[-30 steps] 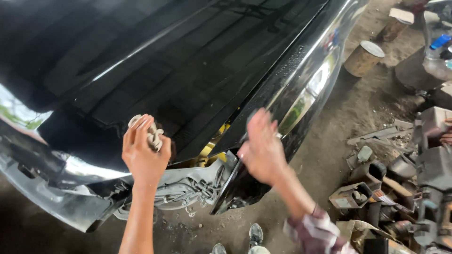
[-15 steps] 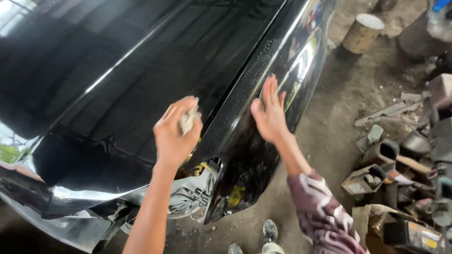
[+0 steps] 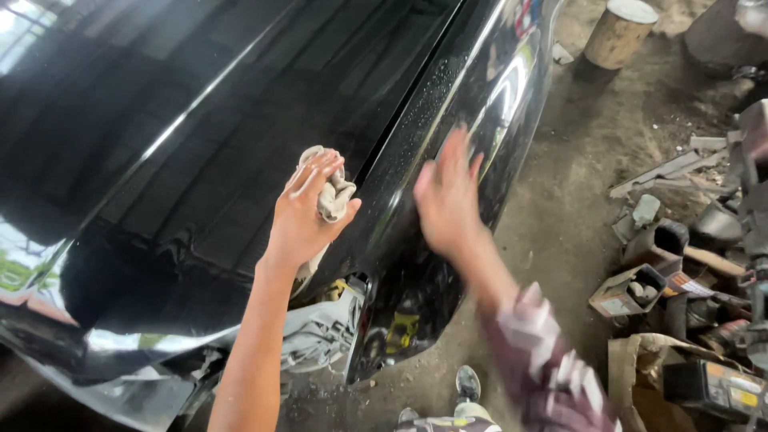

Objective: The person scrubs the front fender and hood area of a black car using a blue sponge and a white cloth. They repeatedly dip the sponge into a bucket of water and wipe the car's surface to clean it.

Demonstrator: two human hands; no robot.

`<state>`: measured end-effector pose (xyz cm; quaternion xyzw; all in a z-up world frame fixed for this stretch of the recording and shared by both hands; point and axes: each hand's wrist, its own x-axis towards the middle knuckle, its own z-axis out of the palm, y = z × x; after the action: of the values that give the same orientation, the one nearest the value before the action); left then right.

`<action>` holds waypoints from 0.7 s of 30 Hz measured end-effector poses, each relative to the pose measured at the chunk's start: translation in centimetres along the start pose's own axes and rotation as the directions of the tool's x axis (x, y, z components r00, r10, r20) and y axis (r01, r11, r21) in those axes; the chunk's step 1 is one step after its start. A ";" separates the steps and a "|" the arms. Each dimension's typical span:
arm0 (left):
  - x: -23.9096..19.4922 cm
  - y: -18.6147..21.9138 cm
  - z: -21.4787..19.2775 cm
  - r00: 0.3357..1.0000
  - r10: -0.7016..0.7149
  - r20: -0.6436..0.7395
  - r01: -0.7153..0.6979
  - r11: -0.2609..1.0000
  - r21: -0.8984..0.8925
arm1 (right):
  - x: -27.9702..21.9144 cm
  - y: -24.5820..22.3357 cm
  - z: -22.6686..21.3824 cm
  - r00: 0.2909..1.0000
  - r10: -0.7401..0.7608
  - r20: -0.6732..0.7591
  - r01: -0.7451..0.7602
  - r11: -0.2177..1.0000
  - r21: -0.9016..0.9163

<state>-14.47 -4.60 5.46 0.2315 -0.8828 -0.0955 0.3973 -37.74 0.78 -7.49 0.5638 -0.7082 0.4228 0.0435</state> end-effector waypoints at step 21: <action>-0.7 -0.7 1.5 0.995 0.017 -0.095 -0.010 0.998 0.069 | -8.1 -6.6 -1.5 0.967 -0.164 0.196 0.174 0.984 -0.039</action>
<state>-14.95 -4.89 3.79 0.2431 -0.8672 -0.0515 0.4316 -29.98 7.88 -7.26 0.6587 -0.6701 0.3411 0.0268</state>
